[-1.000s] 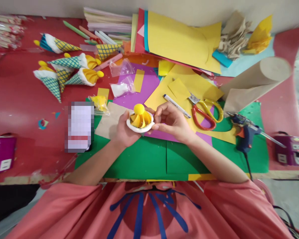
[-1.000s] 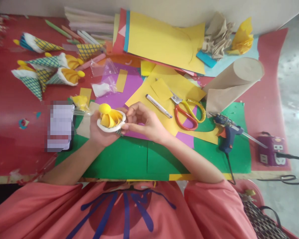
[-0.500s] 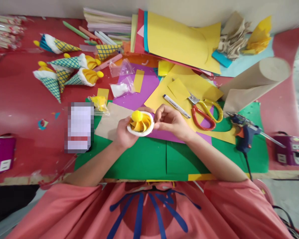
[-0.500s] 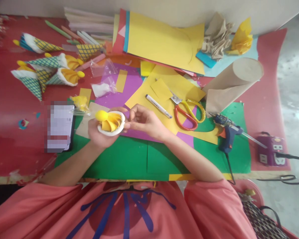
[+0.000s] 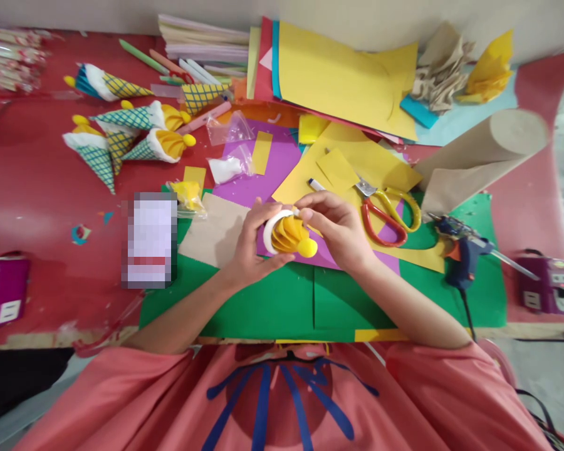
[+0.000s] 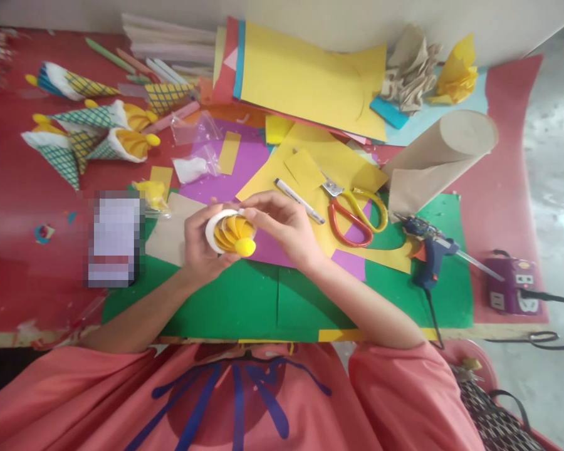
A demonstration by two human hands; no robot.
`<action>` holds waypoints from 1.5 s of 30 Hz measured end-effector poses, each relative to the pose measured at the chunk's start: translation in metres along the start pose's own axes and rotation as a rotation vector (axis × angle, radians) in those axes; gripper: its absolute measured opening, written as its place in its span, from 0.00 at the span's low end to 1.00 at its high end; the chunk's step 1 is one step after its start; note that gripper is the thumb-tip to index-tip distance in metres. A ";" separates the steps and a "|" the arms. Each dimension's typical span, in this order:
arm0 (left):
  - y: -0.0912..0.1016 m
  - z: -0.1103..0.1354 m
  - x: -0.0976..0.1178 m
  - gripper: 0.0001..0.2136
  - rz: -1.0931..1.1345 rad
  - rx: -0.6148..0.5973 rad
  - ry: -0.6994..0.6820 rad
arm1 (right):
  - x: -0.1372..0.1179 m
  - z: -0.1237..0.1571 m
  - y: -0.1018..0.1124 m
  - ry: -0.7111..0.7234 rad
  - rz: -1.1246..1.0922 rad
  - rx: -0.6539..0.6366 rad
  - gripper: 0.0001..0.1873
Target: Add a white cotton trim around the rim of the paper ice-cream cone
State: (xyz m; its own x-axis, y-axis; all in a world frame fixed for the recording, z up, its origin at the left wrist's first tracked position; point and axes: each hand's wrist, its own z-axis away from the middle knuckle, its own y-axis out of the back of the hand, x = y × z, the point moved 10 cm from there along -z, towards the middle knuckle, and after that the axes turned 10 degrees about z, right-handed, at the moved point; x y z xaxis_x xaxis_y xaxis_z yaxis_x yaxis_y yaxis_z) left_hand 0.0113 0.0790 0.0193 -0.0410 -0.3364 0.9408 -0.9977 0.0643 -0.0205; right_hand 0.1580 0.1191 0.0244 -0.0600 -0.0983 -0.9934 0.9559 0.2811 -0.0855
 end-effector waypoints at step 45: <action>0.005 -0.015 -0.004 0.04 -0.217 0.063 0.030 | 0.002 -0.007 -0.001 0.342 0.432 0.025 0.10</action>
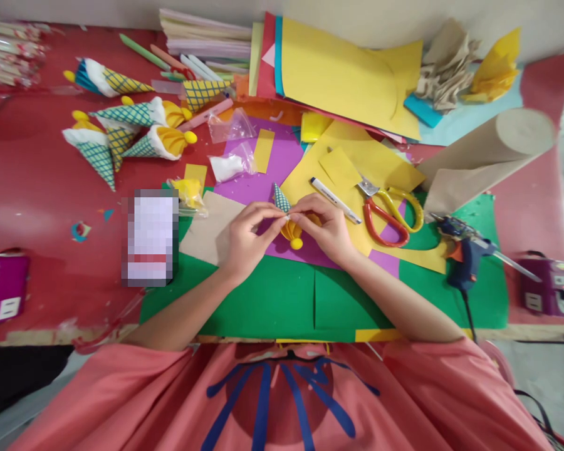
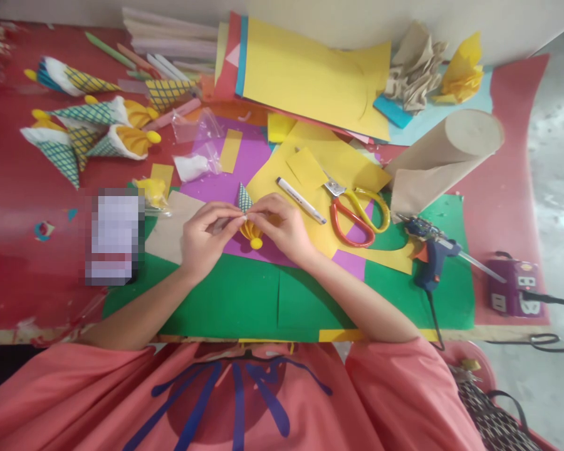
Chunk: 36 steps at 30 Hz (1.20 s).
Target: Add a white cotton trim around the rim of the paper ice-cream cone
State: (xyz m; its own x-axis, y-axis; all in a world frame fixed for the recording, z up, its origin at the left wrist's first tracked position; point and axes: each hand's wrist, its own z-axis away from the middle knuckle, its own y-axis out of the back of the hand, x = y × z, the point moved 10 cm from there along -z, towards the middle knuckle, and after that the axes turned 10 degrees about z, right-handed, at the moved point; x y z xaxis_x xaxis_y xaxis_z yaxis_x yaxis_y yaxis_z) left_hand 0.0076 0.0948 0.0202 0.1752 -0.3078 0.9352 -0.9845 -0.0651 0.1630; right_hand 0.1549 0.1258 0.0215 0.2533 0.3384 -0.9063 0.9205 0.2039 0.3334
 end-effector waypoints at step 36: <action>-0.002 -0.002 0.033 0.15 -0.190 -0.090 -0.222 | 0.025 0.001 -0.012 -0.350 -0.329 -0.219 0.25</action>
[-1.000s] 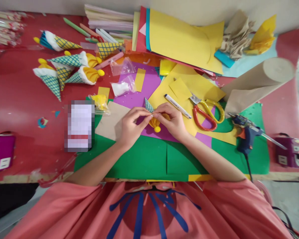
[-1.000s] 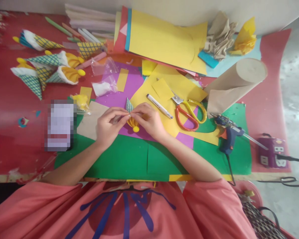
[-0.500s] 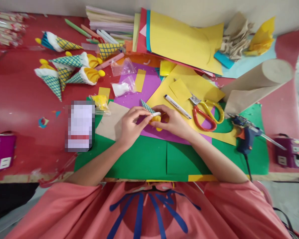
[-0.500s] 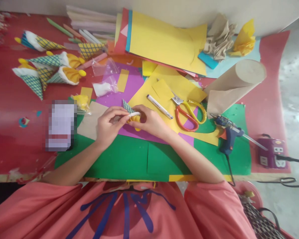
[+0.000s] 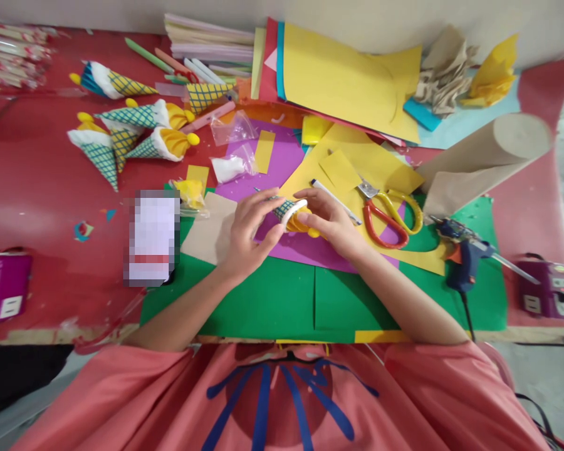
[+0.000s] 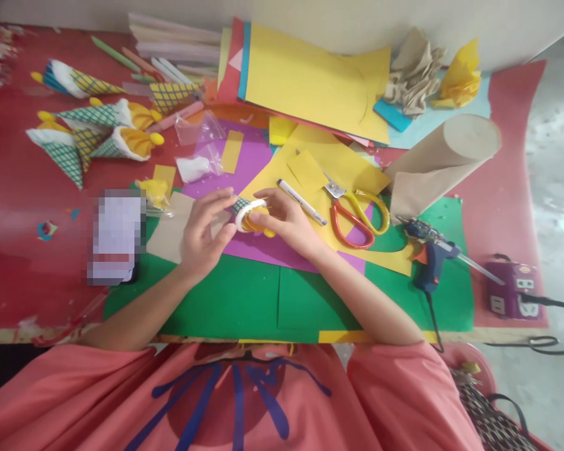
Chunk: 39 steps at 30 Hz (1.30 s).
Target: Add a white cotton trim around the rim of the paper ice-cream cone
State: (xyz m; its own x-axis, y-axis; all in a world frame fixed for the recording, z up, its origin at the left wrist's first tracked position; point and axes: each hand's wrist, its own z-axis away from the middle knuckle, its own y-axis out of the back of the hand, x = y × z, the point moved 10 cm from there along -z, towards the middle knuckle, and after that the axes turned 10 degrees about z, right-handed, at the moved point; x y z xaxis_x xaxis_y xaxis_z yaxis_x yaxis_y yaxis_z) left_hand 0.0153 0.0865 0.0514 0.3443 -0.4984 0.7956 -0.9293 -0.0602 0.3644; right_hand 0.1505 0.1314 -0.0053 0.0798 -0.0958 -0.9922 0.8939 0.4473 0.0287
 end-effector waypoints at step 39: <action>0.011 0.012 -0.003 0.15 0.018 0.157 -0.072 | -0.034 0.017 -0.002 0.182 0.379 0.130 0.23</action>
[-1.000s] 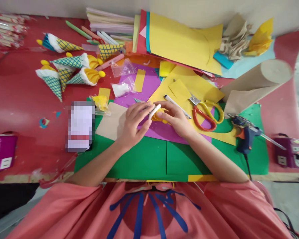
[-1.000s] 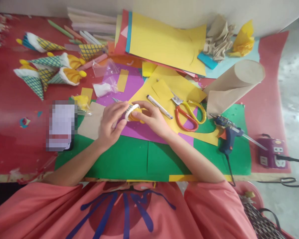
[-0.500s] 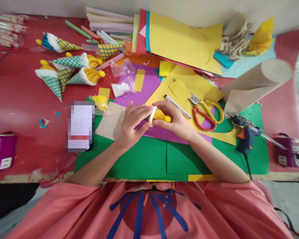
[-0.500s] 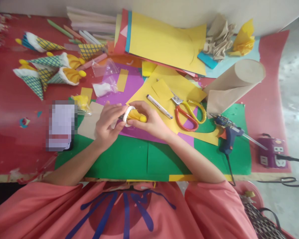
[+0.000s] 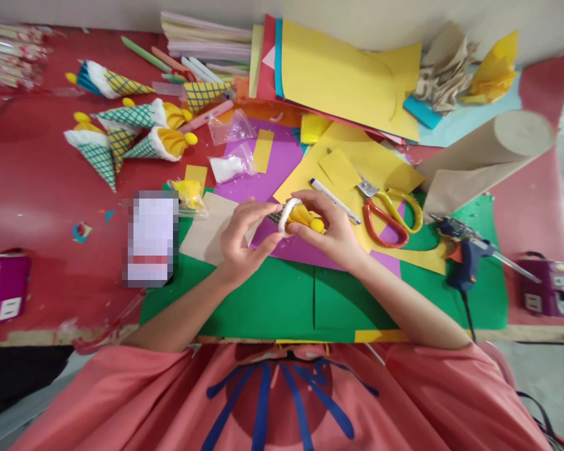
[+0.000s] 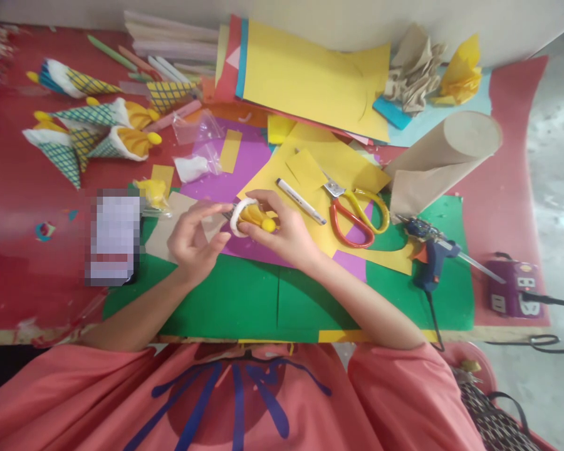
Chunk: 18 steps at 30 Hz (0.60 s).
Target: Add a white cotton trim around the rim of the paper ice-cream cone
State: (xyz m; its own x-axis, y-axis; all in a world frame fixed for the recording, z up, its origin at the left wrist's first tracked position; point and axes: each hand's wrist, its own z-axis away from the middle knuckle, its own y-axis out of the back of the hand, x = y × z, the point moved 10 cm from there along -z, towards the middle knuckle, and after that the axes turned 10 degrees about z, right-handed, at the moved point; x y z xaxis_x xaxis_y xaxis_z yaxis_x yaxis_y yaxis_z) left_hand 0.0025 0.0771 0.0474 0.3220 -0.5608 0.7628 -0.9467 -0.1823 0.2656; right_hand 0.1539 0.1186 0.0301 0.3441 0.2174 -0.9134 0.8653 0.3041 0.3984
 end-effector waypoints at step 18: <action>0.002 0.005 -0.019 0.13 0.119 0.093 0.167 | -0.027 0.014 -0.011 0.285 0.372 0.054 0.28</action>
State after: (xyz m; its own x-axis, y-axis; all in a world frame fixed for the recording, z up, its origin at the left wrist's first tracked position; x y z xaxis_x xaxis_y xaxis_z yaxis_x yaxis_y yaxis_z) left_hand -0.0058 0.0836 0.0307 0.1980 -0.4427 0.8745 -0.9724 -0.2010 0.1184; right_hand 0.1401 0.0964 0.0493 0.5276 0.5504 -0.6471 0.7224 0.1102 0.6827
